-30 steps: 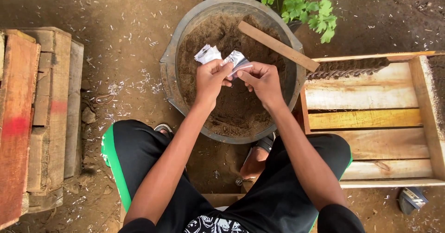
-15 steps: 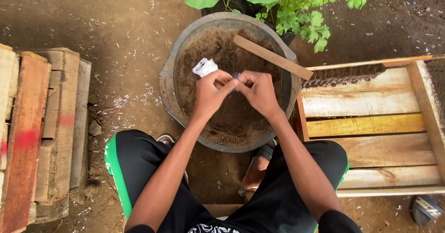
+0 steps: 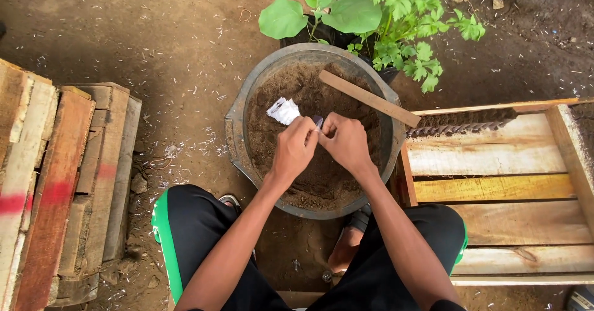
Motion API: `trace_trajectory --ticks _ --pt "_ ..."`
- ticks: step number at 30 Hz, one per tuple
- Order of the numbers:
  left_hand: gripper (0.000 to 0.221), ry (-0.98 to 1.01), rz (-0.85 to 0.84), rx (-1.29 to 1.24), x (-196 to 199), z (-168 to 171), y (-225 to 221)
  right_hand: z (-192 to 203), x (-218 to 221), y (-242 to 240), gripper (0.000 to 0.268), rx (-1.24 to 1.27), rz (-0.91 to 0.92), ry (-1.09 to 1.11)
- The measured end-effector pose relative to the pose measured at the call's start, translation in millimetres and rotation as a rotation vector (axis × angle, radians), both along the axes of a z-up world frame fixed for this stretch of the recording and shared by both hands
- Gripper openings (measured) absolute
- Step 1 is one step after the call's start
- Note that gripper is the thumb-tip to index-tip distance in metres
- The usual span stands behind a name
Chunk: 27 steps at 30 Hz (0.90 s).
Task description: Sorting and placing coffee beans from a small packet into a bucket of soil.
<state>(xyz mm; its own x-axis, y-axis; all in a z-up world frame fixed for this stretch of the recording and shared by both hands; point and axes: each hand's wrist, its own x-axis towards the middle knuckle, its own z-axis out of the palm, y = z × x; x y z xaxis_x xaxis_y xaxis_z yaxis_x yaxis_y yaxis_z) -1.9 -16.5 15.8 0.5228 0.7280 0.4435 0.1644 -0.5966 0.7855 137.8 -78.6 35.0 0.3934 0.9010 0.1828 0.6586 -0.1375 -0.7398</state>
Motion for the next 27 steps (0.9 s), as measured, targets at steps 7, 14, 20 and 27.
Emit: trace_trajectory --ticks 7,14,20,27 --pt "0.022 -0.058 0.079 0.031 2 -7 0 -2 5 3 0.022 -0.067 0.003 -0.154" --pt "0.023 0.030 0.091 0.069 2 -19 3 9 -5 1 0.025 -0.010 0.007 -0.177" --pt "0.011 0.047 0.028 0.090 0 -25 4 4 -1 2 0.028 -0.101 0.056 -0.186" --pt "0.014 -0.001 0.009 0.049 -3 -34 8 -7 0 5 0.027 -0.118 0.076 -0.168"
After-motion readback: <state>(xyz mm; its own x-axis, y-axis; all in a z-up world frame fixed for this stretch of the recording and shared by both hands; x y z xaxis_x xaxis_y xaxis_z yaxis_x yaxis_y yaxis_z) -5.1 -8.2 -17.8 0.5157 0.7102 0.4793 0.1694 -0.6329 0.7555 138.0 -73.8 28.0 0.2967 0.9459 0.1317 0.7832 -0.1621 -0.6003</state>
